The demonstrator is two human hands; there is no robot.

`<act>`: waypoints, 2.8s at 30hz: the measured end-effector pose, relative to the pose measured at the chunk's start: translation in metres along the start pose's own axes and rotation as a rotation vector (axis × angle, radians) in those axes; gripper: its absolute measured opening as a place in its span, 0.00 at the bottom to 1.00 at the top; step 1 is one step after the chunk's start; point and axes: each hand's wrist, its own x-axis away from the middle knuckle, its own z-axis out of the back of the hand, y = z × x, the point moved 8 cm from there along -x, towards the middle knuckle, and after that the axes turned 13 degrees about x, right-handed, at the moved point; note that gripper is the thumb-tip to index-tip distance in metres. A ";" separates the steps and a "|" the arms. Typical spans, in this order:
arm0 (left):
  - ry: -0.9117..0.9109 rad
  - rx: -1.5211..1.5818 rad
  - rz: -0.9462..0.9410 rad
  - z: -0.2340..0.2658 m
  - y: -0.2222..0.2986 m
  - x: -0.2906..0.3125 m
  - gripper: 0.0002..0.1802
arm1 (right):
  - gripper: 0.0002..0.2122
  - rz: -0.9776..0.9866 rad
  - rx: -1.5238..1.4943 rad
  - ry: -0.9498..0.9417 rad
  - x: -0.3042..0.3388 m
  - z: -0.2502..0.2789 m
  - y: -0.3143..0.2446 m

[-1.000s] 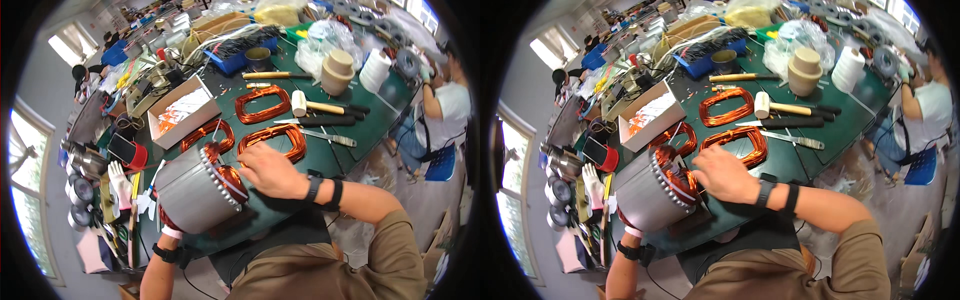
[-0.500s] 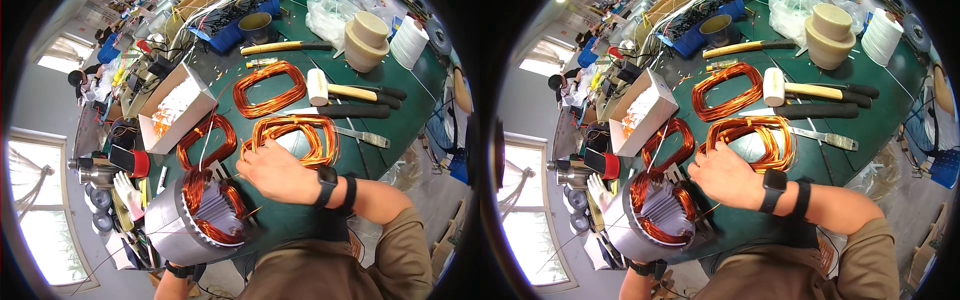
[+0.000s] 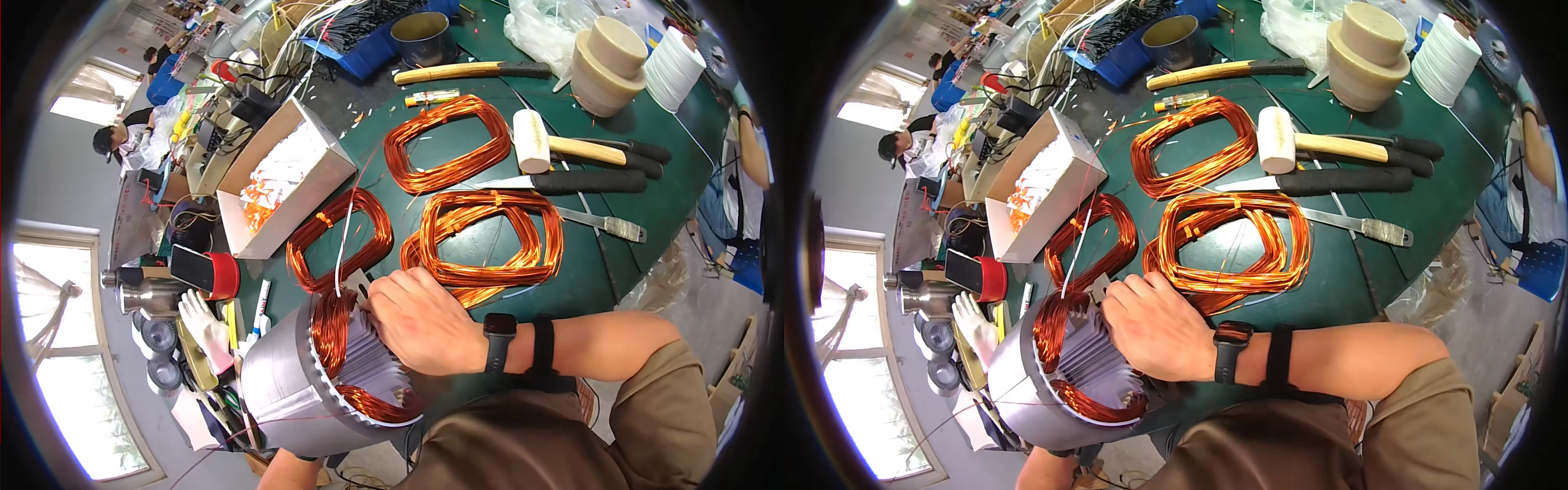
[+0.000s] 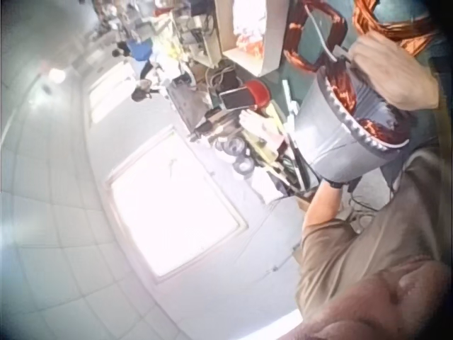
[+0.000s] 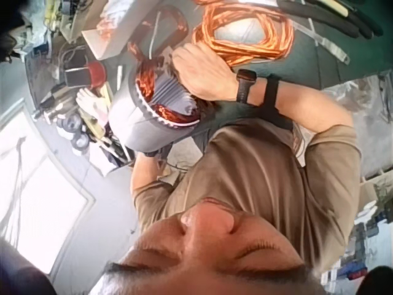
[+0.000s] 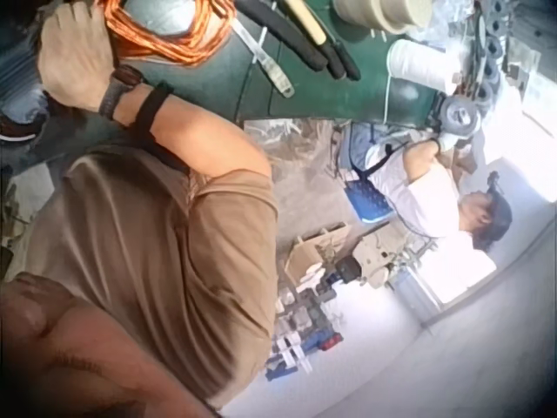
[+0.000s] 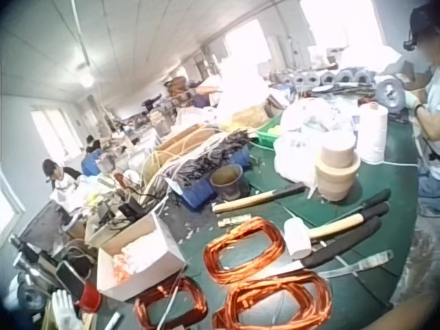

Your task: Inserting copper wire coils into the slots of an electric motor stator using a hand tool.

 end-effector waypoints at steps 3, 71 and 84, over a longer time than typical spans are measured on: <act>-0.008 -0.002 -0.006 -0.001 -0.005 -0.001 0.24 | 0.05 -0.007 -0.059 0.015 0.003 -0.006 0.002; 0.571 -0.583 0.011 0.014 -0.034 0.098 0.19 | 0.22 -0.230 -0.651 -0.354 0.031 -0.001 0.016; 0.566 -0.590 -0.327 -0.037 -0.028 0.087 0.18 | 0.11 -0.257 -0.872 -0.006 0.034 0.041 0.015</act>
